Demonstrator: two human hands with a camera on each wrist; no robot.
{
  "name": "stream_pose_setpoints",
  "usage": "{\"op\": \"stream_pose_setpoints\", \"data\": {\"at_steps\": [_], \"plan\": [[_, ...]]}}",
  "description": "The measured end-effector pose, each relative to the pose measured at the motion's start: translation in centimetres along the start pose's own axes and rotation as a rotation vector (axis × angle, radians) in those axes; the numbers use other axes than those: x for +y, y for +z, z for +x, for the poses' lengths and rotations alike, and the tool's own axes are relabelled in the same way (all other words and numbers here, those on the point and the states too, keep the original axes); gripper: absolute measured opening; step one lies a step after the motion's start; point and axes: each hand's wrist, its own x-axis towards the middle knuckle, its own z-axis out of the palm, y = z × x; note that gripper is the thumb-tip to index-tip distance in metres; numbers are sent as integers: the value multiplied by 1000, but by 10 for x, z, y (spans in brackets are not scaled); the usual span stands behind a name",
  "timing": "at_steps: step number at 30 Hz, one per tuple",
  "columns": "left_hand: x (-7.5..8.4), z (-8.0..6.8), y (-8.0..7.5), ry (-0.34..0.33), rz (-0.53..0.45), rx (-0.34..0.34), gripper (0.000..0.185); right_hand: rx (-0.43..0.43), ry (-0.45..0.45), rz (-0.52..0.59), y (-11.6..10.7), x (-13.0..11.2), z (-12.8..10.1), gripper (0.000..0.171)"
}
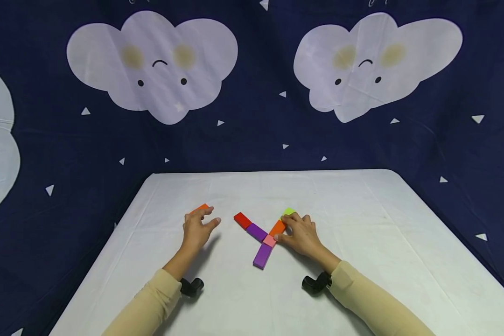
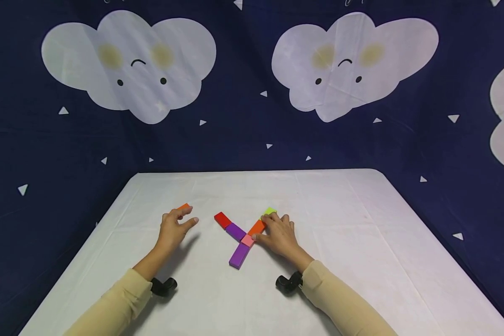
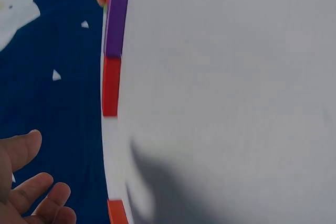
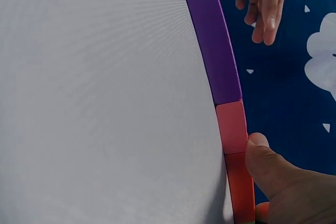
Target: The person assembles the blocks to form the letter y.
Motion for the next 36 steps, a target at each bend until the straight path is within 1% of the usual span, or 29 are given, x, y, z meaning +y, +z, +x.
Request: {"op": "stream_pose_setpoints", "data": {"at_steps": [3,9,14,20,22,29,36], "plan": [[-8,9,-3,-5,15,33,46,-1,-1,-2,0,0,0,62],[-24,25,-9,-54,59,68,48,-10,4,3,1,0,0,62],[-34,34,-11,-67,100,64,48,-8,3,0,1,0,0,62],[-43,43,-13,-76,119,64,49,-2,-2,-4,1,0,1,61],[-46,46,-14,-82,138,53,49,-4,-3,-1,2,0,1,62],[-53,53,-18,-104,221,-27,50,-13,9,-2,2,1,1,62],[-56,55,-18,-85,253,-52,47,-8,7,-8,3,2,2,61]]}}
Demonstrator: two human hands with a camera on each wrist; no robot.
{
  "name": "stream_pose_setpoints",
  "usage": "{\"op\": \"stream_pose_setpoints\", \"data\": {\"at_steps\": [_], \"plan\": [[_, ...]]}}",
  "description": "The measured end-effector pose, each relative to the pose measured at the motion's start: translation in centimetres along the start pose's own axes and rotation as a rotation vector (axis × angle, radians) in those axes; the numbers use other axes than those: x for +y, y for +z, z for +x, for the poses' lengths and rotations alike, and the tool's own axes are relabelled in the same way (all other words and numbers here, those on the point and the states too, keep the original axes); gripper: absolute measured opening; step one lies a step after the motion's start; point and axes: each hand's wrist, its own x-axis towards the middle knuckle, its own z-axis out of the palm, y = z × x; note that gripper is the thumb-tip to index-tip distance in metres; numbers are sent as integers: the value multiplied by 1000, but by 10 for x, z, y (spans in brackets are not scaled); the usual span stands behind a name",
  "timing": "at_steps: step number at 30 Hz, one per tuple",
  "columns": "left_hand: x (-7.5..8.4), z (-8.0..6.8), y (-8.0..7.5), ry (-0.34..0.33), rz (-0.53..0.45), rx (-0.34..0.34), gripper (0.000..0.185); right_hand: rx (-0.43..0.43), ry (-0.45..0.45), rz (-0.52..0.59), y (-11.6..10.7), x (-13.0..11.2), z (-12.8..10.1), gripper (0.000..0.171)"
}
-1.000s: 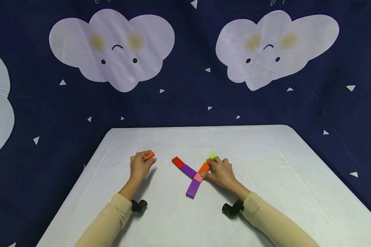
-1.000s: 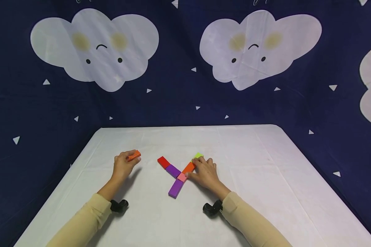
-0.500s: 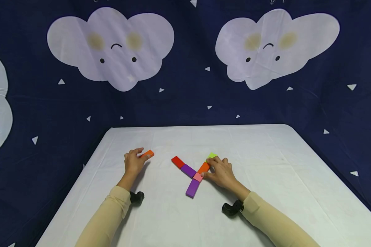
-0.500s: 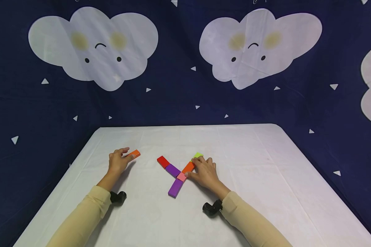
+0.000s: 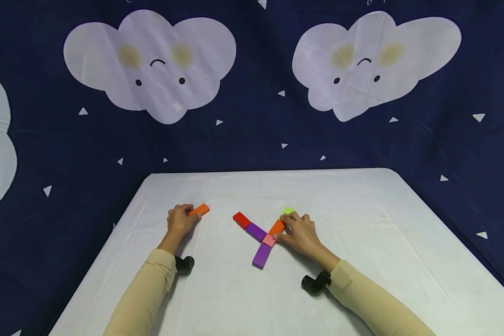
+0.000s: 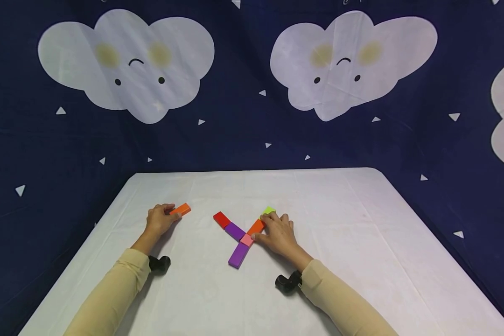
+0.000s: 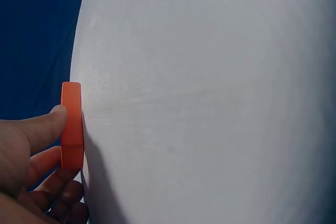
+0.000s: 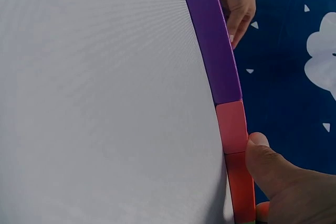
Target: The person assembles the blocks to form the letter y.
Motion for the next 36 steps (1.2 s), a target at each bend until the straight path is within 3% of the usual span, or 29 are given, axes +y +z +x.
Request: {"op": "stream_pose_setpoints", "data": {"at_steps": [10,19,28,36], "plan": [[1,1,3,-1,10,-9,39,6,-8,0,0,1,0,62],[2,0,3,-14,-58,24,38,4,-6,-1,0,1,0,62],[15,-14,4,-18,-170,29,38,8,-9,-2,0,0,0,62],[24,-35,3,26,-175,38,35,7,-4,-3,0,0,0,62]]}}
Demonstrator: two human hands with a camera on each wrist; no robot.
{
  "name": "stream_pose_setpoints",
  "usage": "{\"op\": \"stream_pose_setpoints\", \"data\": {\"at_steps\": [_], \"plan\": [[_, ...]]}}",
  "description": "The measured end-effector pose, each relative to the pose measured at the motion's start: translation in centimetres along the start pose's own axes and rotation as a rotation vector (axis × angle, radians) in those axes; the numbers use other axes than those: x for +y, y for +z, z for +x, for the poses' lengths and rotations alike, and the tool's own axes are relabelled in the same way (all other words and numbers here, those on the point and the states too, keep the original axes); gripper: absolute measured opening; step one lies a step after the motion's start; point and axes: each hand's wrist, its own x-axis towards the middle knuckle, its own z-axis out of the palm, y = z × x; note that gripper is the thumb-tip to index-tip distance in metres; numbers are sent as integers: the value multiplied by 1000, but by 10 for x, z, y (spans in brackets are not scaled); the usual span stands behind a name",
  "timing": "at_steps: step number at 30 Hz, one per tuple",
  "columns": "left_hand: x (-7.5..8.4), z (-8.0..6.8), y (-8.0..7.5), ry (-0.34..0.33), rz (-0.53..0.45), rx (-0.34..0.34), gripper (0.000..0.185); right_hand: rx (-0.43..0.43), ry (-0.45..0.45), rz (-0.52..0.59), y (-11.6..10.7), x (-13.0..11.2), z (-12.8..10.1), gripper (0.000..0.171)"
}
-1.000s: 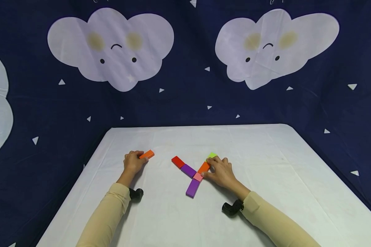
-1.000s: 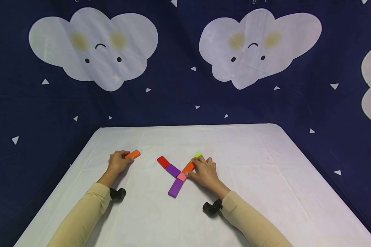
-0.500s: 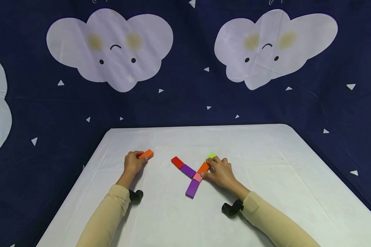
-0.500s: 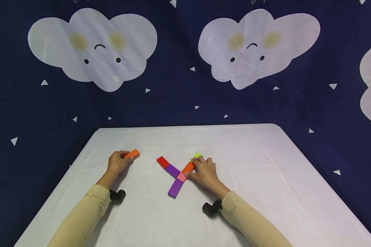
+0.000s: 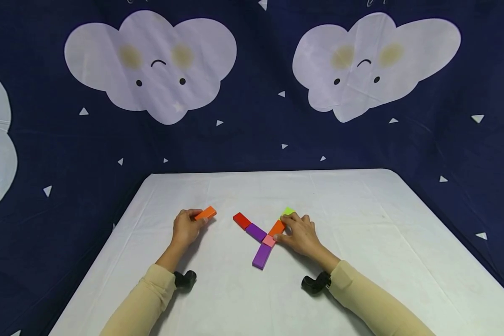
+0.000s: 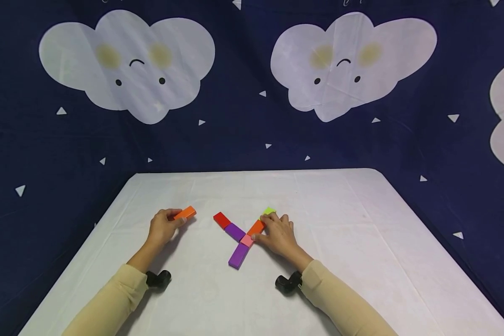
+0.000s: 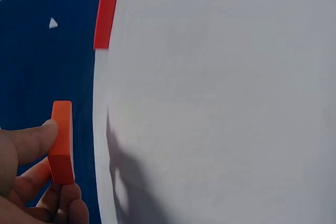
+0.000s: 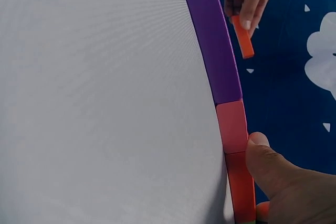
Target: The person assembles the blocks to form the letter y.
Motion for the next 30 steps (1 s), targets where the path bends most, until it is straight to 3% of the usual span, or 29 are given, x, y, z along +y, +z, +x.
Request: {"op": "stream_pose_setpoints", "data": {"at_steps": [19,30], "plan": [[19,-62,9,47,-125,-25,33,-2,4,7,0,0,0,61],[30,-99,14,67,-190,-75,30,6,2,9,0,0,-1,61]]}}
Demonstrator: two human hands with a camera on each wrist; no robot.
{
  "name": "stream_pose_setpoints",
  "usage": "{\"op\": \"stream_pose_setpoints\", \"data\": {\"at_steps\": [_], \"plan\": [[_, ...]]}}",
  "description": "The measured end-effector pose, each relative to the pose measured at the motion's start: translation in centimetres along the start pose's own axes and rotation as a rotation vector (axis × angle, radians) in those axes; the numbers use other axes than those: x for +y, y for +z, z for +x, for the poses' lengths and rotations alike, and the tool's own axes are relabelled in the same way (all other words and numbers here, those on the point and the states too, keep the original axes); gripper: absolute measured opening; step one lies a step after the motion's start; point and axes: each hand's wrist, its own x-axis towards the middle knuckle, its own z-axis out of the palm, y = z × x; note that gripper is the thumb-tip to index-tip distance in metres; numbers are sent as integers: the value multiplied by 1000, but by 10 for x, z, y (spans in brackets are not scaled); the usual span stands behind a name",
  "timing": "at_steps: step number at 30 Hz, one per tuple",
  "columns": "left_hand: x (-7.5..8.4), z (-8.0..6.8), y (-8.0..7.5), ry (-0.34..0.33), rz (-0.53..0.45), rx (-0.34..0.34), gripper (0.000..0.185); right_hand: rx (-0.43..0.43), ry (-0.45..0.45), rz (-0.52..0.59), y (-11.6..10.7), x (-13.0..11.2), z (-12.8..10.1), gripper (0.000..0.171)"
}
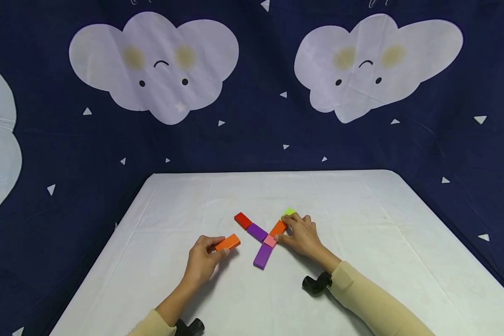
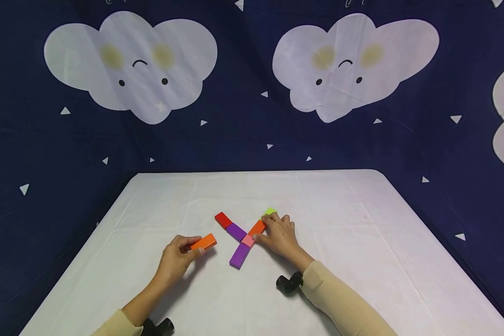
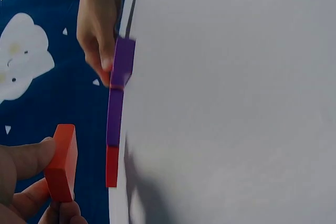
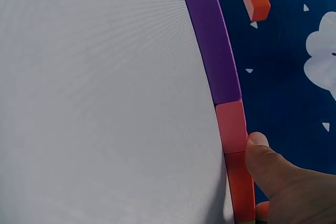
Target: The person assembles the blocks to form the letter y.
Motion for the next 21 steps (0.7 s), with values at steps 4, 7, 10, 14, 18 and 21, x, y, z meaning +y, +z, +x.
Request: {"op": "stream_pose_setpoints", "data": {"at_steps": [4,7,10,14,18,21], "plan": [[3,-12,2,15,-16,-24,30,-4,1,2,-1,0,0,62],[3,-19,5,25,-15,-58,31,-9,4,7,-1,0,0,62],[3,-25,7,31,-12,-93,31,-13,6,7,-1,0,0,63],[5,-31,10,49,-17,-125,30,-16,11,2,-1,0,1,63],[5,-35,14,60,-9,-148,29,-16,11,2,-1,0,1,63],[4,-37,17,67,8,-167,29,-12,5,0,0,0,1,63]]}}
